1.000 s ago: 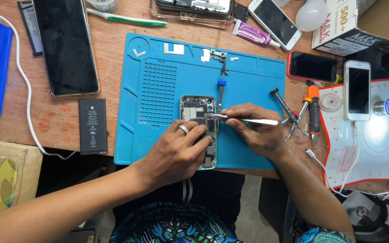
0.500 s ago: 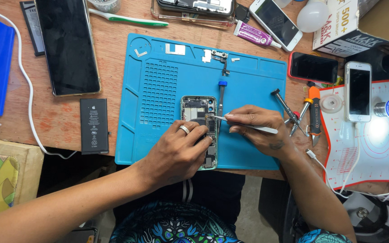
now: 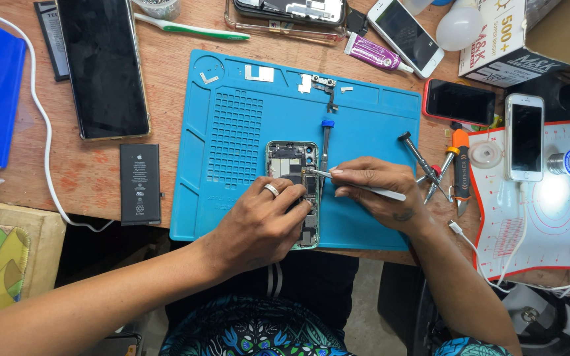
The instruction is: The person disassembles a smartphone on a blue anti-static mat, using screwdrivers and tweezers to remove screws, disconnect cables, and lift out the battery and internal components. The workspace contains multiple phones, tools, and parts.
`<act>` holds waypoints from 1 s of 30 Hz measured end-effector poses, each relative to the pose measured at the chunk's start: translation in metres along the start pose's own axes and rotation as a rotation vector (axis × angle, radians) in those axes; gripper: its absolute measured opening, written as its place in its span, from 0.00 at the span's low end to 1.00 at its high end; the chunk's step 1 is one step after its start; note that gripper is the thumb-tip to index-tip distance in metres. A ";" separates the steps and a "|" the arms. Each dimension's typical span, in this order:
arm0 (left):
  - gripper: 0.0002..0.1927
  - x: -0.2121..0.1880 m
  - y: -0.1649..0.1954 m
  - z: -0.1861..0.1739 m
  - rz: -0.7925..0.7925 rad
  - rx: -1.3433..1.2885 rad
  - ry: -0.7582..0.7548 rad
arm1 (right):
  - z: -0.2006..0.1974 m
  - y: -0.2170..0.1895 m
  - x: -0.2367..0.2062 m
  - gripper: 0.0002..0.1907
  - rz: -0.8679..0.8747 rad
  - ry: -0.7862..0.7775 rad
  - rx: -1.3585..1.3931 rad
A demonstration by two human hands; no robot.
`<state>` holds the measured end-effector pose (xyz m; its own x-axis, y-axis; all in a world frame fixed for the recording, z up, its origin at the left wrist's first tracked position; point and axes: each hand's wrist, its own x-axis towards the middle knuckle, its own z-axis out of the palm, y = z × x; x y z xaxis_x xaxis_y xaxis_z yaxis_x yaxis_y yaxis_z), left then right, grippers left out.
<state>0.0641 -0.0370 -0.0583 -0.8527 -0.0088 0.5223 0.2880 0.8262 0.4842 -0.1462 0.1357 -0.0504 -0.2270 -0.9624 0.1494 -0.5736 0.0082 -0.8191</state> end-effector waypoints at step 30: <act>0.12 -0.001 0.002 0.001 0.002 0.014 0.001 | -0.001 -0.012 0.008 0.16 0.041 -0.022 -0.014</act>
<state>0.0649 -0.0350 -0.0589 -0.8518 -0.0071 0.5239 0.2841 0.8339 0.4732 -0.1421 0.1283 -0.0383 -0.2337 -0.9668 0.1038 -0.5751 0.0513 -0.8165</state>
